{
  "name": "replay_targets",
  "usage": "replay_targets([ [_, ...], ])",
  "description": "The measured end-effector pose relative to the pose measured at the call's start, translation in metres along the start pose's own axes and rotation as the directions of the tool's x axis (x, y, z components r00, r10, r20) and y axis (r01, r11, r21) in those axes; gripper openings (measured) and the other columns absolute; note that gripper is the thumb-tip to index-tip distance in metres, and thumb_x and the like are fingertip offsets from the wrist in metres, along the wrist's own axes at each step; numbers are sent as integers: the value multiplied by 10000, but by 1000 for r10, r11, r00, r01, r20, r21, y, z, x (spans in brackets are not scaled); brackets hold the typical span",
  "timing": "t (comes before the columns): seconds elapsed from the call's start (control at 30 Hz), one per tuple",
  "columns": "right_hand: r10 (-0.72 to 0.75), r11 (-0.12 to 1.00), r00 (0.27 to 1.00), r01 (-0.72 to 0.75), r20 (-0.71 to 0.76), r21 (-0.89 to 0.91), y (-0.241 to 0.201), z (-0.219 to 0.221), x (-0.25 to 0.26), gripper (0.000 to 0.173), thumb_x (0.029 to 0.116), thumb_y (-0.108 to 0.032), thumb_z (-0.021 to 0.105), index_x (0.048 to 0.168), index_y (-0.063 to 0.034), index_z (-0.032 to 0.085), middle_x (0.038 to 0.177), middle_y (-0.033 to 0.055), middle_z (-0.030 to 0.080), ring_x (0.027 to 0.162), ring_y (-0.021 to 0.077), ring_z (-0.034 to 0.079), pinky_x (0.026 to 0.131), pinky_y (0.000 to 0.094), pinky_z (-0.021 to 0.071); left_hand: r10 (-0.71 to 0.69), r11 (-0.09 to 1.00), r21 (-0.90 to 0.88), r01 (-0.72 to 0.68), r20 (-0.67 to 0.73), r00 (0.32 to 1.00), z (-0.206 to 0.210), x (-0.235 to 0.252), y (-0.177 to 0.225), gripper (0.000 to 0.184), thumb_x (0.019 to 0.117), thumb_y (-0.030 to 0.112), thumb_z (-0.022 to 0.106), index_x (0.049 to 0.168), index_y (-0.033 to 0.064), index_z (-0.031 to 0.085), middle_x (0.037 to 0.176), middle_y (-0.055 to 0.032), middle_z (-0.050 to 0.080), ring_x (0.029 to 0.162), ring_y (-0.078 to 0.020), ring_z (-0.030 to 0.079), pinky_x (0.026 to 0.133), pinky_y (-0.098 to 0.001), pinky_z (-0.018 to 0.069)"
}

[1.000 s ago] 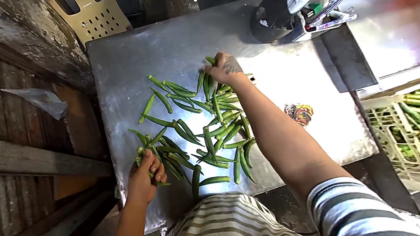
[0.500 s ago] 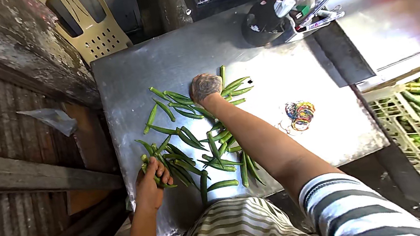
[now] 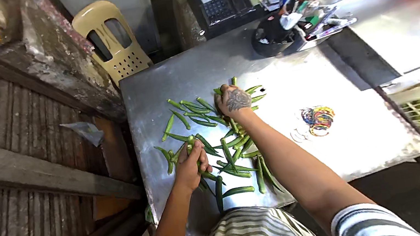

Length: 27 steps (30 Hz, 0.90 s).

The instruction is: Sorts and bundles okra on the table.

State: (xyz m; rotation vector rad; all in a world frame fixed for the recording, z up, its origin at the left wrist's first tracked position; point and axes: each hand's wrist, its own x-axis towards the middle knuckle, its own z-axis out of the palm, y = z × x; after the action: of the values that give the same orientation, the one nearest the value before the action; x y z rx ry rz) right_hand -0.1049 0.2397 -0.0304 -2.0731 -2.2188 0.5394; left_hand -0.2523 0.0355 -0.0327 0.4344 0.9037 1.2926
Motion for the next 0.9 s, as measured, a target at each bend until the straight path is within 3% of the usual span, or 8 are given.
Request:
replay_targets([
  [0.07, -15, 999, 999, 16, -28, 49, 2, 5, 1, 367, 1038, -384, 485, 1180, -101, 670, 1180, 182, 690, 1062, 383, 695, 792, 602, 557, -11, 1000, 18, 10, 54, 998, 1, 0, -3, 325, 1104, 301, 404, 1362, 121, 485, 668, -30, 527, 484, -154, 550, 473, -316, 552],
  [0.13, -77, 995, 997, 77, -5, 55, -4, 12, 6, 349, 1029, -347, 509, 1197, -86, 668, 1225, 187, 665, 1083, 386, 680, 826, 598, 554, -26, 999, 41, 22, 94, 995, 0, 0, -4, 417, 1114, 345, 353, 1478, 144, 389, 702, -69, 588, 516, -190, 607, 492, -342, 581],
  [0.33, -116, 984, 991, 123, 64, -128, -19, 42, 18, 320, 984, -259, 590, 1206, -43, 669, 1255, 219, 642, 1045, 406, 685, 820, 584, 551, -74, 997, 5, 74, 65, 995, 1, 1, 1, 457, 1117, 423, 190, 1179, 86, 492, 750, -91, 618, 581, -239, 648, 597, -424, 623],
  [0.43, -136, 990, 990, 135, 29, 28, -12, 32, 9, 331, 1011, -292, 544, 1176, -33, 668, 1224, 215, 655, 1093, 402, 671, 859, 602, 546, -63, 997, -34, 64, 34, 997, -6, 1, 5, 523, 1112, 443, 132, 1060, 88, 512, 823, -112, 651, 675, -278, 680, 684, -467, 626],
  [0.57, -303, 847, 950, 306, -78, 434, -8, 4, -57, 311, 1045, -277, 498, 1113, -21, 661, 970, 168, 669, 882, 314, 675, 776, 546, 562, -60, 997, -49, 57, -53, 997, -11, 3, 3, 476, 1131, 368, 167, 1157, 40, 510, 1057, -187, 693, 930, -363, 728, 800, -526, 629],
  [0.63, -345, 816, 938, 286, 28, 502, -18, -2, -99, 309, 1050, -240, 501, 1179, 5, 638, 1035, 180, 665, 943, 305, 676, 848, 520, 573, -70, 997, -44, 67, -95, 993, -5, 9, -5, 483, 1135, 379, 195, 1277, 32, 499, 1160, -185, 673, 1020, -335, 708, 851, -512, 615],
  [0.77, -398, 882, 913, 407, -85, 237, -19, 31, -153, 402, 1011, -187, 477, 1340, -15, 631, 1145, 187, 678, 1077, 328, 666, 921, 448, 557, -49, 998, 22, 54, -191, 980, 24, 22, -24, 560, 1123, 419, 292, 1531, 41, 359, 1318, -156, 618, 1194, -205, 624, 1031, -396, 522],
  [0.9, -420, 889, 895, 439, -150, 129, 6, 26, -169, 422, 1006, -206, 477, 1383, -101, 633, 1246, 165, 646, 1132, 334, 620, 920, 446, 537, -27, 1000, -7, 26, -186, 982, 46, 23, -35, 375, 1107, 283, 441, 1351, 3, 495, 1111, -136, 674, 1032, -182, 675, 936, -360, 568],
])
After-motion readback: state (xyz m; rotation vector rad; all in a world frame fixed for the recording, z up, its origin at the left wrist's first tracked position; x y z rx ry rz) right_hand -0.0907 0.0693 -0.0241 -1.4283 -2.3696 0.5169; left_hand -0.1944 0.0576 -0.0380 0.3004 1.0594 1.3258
